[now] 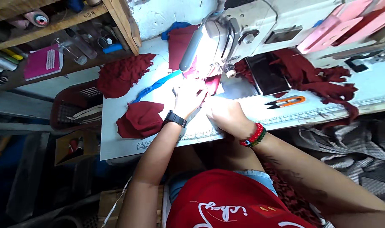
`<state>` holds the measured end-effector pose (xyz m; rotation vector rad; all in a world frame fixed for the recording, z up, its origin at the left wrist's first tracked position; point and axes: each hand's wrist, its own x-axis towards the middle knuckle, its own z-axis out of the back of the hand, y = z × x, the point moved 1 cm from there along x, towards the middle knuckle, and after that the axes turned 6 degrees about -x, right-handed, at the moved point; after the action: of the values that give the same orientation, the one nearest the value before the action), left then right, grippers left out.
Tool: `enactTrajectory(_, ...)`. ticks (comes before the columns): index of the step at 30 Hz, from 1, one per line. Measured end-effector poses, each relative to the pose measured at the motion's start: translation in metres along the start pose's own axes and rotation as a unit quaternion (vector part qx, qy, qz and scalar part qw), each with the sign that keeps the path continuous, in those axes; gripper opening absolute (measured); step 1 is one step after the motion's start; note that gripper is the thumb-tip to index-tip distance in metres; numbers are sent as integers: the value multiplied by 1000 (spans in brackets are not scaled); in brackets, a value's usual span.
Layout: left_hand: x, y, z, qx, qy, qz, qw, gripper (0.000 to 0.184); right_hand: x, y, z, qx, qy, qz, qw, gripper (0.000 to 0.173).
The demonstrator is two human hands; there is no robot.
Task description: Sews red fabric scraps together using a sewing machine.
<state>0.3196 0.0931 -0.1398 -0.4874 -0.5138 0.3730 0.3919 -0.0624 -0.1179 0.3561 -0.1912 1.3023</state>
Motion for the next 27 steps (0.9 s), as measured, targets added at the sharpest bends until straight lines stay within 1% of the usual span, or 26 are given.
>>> enactTrajectory(1, 0, 0, 0, 5, 1, 0, 1000, 24, 2, -4, 3, -1, -9, 6, 1000, 24)
enactTrajectory(3, 0, 2, -1, 9, 3, 0, 1000, 23, 10, -16, 10, 23, 7, -1, 1000, 24)
enactTrajectory(7, -1, 4, -1, 10, 16, 0, 1000, 24, 16, -45, 4, 47, 8, 1, 999, 25)
enactTrajectory(9, -1, 3, 0, 7, 22, 6, 1000, 25, 18, -50, 4, 25, 15, -5, 1000, 25)
enactTrajectory(11, -2, 4, -2, 11, 18, 10, 1000, 25, 23, -51, 5, 11, 24, 14, 1000, 25)
enactTrajectory(13, -1, 5, 0, 4, 24, 13, 1000, 25, 27, -50, 3, -1, 33, 52, 998, 37)
enactTrajectory(14, -2, 5, 1, 1, 26, 15, 1000, 26, 28, -50, 1, -8, 34, 65, 997, 38)
enactTrajectory(17, -6, 5, 3, 4, 16, -16, 1000, 25, 23, -47, -2, -26, 25, 82, 996, 31)
enactTrajectory(19, -5, -2, 1, 10, 2, -46, 999, 23, 17, -51, -5, -36, 9, 94, 995, 33)
enactTrajectory(20, -3, -7, 2, 16, 2, -48, 999, 22, 16, -55, -7, -34, 0, 98, 995, 35)
enactTrajectory(22, -2, -13, 6, 50, 25, -4, 998, 25, 16, -59, -10, -11, -21, 106, 994, 33)
enactTrajectory(23, -5, -12, 9, 64, 30, 16, 997, 26, 18, -54, -11, 1, -21, 108, 994, 33)
enactTrajectory(24, -9, -5, 12, 67, 21, 21, 997, 25, 21, -45, -12, 11, -13, 104, 994, 34)
enactTrajectory(25, -10, -4, 12, 60, 26, 17, 998, 27, 22, -41, -10, 17, -16, 96, 995, 33)
enactTrajectory(27, -4, -10, 2, 42, 32, -29, 998, 29, 16, -51, -4, 11, -26, 87, 996, 33)
